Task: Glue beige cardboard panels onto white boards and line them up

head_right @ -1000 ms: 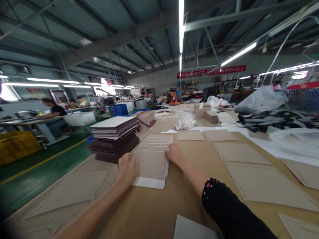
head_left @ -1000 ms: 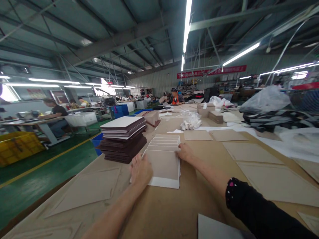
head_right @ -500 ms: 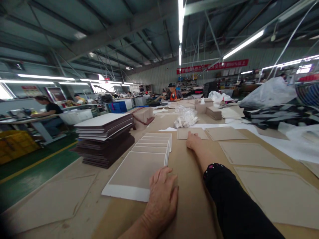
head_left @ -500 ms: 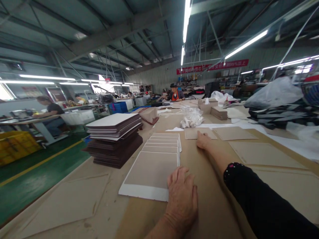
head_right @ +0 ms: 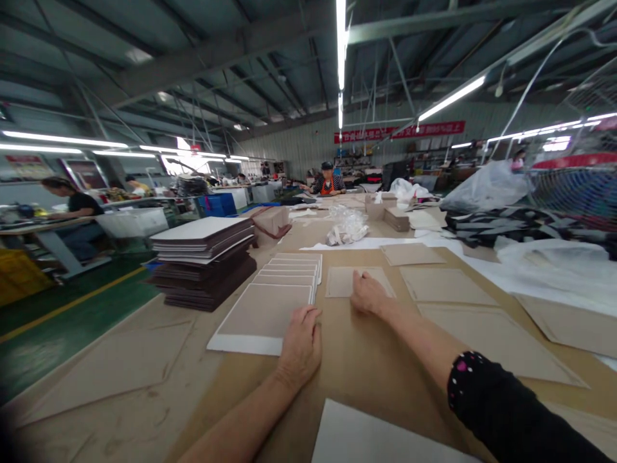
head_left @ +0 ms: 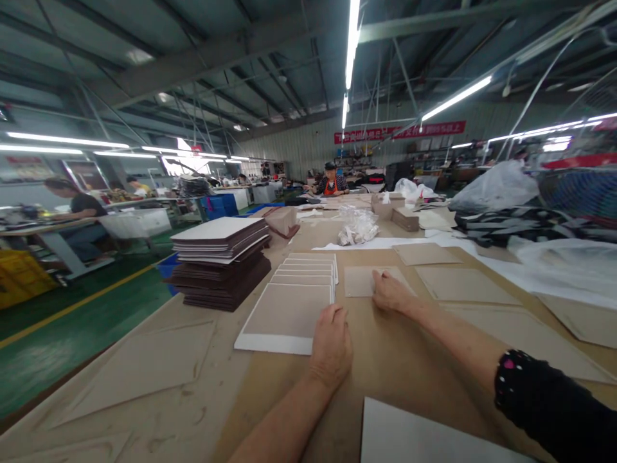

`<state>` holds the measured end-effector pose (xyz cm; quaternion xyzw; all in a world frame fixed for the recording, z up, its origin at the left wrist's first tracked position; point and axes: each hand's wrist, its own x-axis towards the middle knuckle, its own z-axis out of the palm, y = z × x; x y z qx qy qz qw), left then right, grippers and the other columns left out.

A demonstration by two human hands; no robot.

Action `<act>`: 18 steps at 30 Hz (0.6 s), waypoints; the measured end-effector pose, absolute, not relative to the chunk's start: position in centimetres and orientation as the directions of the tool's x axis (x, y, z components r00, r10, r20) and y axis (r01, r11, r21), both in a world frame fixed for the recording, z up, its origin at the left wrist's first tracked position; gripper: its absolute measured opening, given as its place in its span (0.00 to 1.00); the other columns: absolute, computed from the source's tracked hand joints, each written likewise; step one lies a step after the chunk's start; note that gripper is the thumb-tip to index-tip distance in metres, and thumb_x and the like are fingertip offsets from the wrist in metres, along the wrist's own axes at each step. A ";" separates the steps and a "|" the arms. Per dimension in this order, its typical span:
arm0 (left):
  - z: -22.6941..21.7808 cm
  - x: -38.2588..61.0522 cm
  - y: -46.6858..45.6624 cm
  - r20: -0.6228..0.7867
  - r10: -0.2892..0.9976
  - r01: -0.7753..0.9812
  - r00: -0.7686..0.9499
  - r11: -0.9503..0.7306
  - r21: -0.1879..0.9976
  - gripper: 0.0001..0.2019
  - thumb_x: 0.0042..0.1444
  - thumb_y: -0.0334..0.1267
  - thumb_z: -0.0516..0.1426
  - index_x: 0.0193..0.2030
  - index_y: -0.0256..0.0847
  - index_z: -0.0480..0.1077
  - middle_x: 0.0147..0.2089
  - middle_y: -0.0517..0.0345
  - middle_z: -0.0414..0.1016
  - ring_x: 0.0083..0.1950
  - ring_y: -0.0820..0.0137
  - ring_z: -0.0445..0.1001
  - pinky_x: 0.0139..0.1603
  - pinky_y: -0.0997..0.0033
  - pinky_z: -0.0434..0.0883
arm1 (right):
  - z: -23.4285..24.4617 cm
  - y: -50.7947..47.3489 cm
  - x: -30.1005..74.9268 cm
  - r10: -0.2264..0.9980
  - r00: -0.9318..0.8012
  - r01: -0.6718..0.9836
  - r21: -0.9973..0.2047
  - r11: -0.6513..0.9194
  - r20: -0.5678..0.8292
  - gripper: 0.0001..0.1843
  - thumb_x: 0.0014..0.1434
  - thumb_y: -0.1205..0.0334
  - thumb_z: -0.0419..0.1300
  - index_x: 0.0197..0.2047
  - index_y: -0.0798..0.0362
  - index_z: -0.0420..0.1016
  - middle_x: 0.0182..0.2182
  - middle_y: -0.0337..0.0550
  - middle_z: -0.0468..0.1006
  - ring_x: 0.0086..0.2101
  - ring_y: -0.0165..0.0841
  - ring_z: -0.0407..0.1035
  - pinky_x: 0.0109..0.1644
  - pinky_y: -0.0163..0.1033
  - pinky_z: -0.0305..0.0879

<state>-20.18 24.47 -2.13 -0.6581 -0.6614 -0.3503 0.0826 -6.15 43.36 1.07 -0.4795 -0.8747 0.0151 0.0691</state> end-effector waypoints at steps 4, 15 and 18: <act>-2.3 -19.9 24.3 0.515 0.847 0.933 -0.134 -0.068 0.355 0.18 0.61 0.22 0.46 0.55 0.34 0.67 0.55 0.45 0.71 0.61 0.63 0.67 0.66 0.58 0.65 | 1.4 37.9 -3.8 0.816 -0.572 0.803 -0.146 0.578 0.082 0.22 0.66 0.56 0.62 0.59 0.55 0.69 0.55 0.52 0.71 0.51 0.43 0.69 0.54 0.54 0.69; -1.6 -19.1 22.2 0.261 0.939 0.941 -0.225 0.141 0.307 0.14 0.65 0.30 0.54 0.56 0.35 0.69 0.53 0.49 0.75 0.57 0.62 0.73 0.61 0.52 0.68 | 4.5 36.0 4.8 0.905 -0.420 0.831 -0.372 0.412 0.065 0.20 0.67 0.55 0.59 0.59 0.53 0.69 0.55 0.49 0.72 0.50 0.41 0.70 0.53 0.53 0.70; -0.8 -18.3 22.3 0.180 0.955 0.941 -0.237 0.179 0.288 0.11 0.65 0.39 0.58 0.51 0.37 0.72 0.50 0.51 0.76 0.54 0.62 0.74 0.58 0.50 0.71 | 4.7 38.1 6.3 0.952 -0.306 0.880 -0.374 0.294 0.031 0.19 0.67 0.55 0.60 0.58 0.54 0.70 0.52 0.49 0.73 0.47 0.40 0.72 0.50 0.51 0.72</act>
